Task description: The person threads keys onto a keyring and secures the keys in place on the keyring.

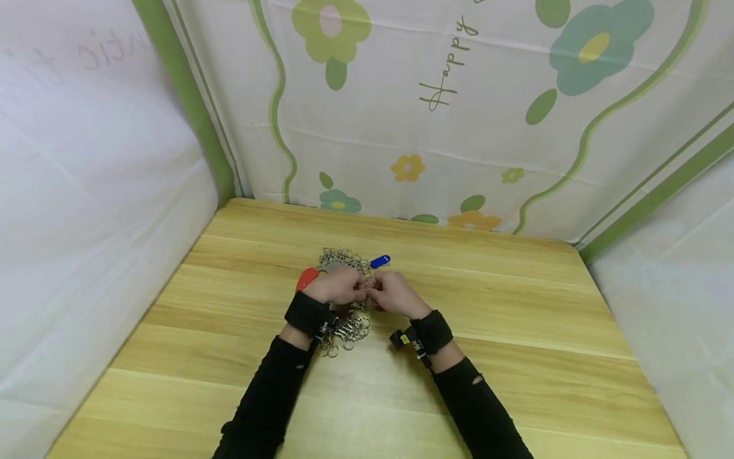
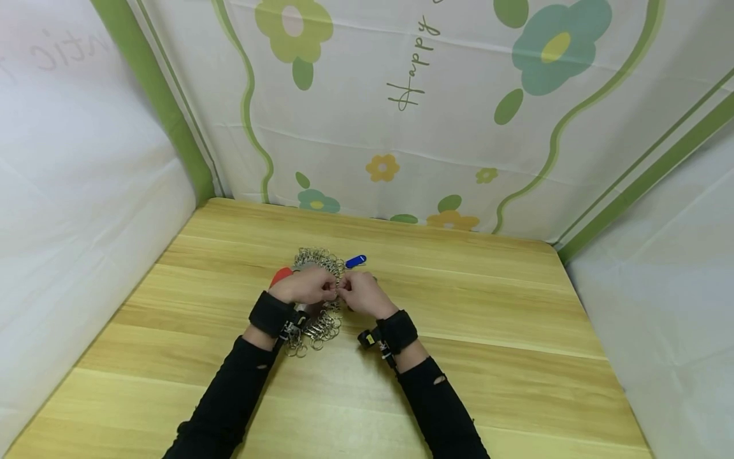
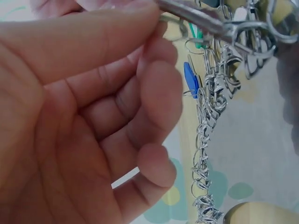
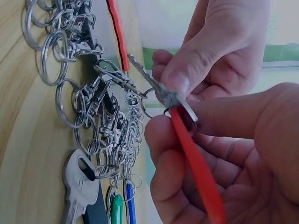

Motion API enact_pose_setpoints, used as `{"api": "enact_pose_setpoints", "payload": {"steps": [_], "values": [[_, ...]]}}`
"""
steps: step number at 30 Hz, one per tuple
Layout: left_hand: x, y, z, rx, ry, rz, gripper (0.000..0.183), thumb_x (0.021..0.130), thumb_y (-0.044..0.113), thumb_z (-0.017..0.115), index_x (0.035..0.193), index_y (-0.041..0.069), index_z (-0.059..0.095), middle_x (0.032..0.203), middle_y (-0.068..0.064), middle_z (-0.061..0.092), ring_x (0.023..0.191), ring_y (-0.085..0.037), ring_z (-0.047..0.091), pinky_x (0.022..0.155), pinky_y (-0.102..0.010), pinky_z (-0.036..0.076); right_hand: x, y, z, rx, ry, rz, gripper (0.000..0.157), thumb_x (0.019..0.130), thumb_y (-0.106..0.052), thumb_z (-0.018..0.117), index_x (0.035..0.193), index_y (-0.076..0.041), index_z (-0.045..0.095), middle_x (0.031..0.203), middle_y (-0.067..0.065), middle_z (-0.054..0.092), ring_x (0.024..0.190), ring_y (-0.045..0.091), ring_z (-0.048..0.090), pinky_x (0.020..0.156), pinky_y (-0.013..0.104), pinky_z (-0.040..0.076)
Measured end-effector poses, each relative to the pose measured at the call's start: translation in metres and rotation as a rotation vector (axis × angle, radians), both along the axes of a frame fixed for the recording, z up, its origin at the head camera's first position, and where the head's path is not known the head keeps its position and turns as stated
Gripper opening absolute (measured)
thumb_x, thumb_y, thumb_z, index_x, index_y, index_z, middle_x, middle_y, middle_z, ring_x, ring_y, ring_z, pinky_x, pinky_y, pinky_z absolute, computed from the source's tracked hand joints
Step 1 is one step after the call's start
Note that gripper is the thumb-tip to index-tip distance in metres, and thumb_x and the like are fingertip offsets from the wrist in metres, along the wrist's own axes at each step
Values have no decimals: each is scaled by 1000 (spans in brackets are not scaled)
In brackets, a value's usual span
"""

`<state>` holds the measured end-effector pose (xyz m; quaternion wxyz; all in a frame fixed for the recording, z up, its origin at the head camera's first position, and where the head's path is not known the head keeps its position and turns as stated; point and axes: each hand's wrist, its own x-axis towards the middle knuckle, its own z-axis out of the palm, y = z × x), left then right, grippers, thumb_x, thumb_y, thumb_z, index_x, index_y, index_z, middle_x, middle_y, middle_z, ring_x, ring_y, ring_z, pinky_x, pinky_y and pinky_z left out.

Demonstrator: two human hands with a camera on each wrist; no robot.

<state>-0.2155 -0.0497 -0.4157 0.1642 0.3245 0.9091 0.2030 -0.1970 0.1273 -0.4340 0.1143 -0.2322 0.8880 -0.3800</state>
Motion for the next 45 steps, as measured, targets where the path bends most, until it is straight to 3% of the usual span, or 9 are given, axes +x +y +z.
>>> {"api": "enact_pose_setpoints", "payload": {"steps": [5, 10, 16, 33, 41, 45], "values": [[0, 0, 0, 27, -34, 14, 33, 93, 14, 59, 62, 16, 47, 54, 5, 35, 47, -10, 34, 52, -22, 30, 0, 0, 0, 2, -20, 9, 11, 95, -11, 56, 85, -8, 59, 72, 10, 63, 51, 13, 54, 47, 24, 42], [-1, 1, 0, 31, -63, 24, 31, 92, 13, 60, 63, 15, 48, 54, 4, 36, 47, -11, 33, 51, -23, 29, -1, 0, -1, -23, -38, 4, 11, 95, -9, 56, 86, -5, 59, 75, 14, 65, 56, 24, 59, 48, 25, 42], [-1, 1, 0, 13, -42, 22, 28, 91, 14, 61, 65, 15, 53, 56, 5, 41, 48, -10, 37, 51, -22, 31, -2, 1, -2, -49, -70, -10, 10, 95, -10, 56, 89, -3, 61, 79, 15, 65, 63, 33, 63, 49, 26, 44], [-1, -1, -1, 25, 5, -4, 35, 95, 16, 57, 62, 16, 44, 55, 4, 33, 48, -10, 32, 54, -22, 29, -2, 5, -3, -76, -91, 34, 6, 93, -6, 58, 88, -7, 61, 78, 13, 67, 62, 33, 63, 49, 25, 42], [0, -1, 0, 64, -16, -18, 22, 92, 13, 61, 70, 12, 58, 58, 5, 42, 49, -9, 38, 53, -22, 32, -1, 3, -1, -73, -78, -20, 9, 94, -9, 58, 90, -2, 63, 81, 15, 67, 62, 34, 63, 49, 26, 43], [0, 0, 1, 48, -12, -23, 22, 92, 12, 61, 70, 13, 57, 59, 5, 42, 51, -9, 38, 54, -22, 31, -1, 3, 0, -69, -70, -26, 10, 94, -9, 58, 89, -2, 63, 81, 16, 66, 61, 35, 62, 48, 26, 42]]}}
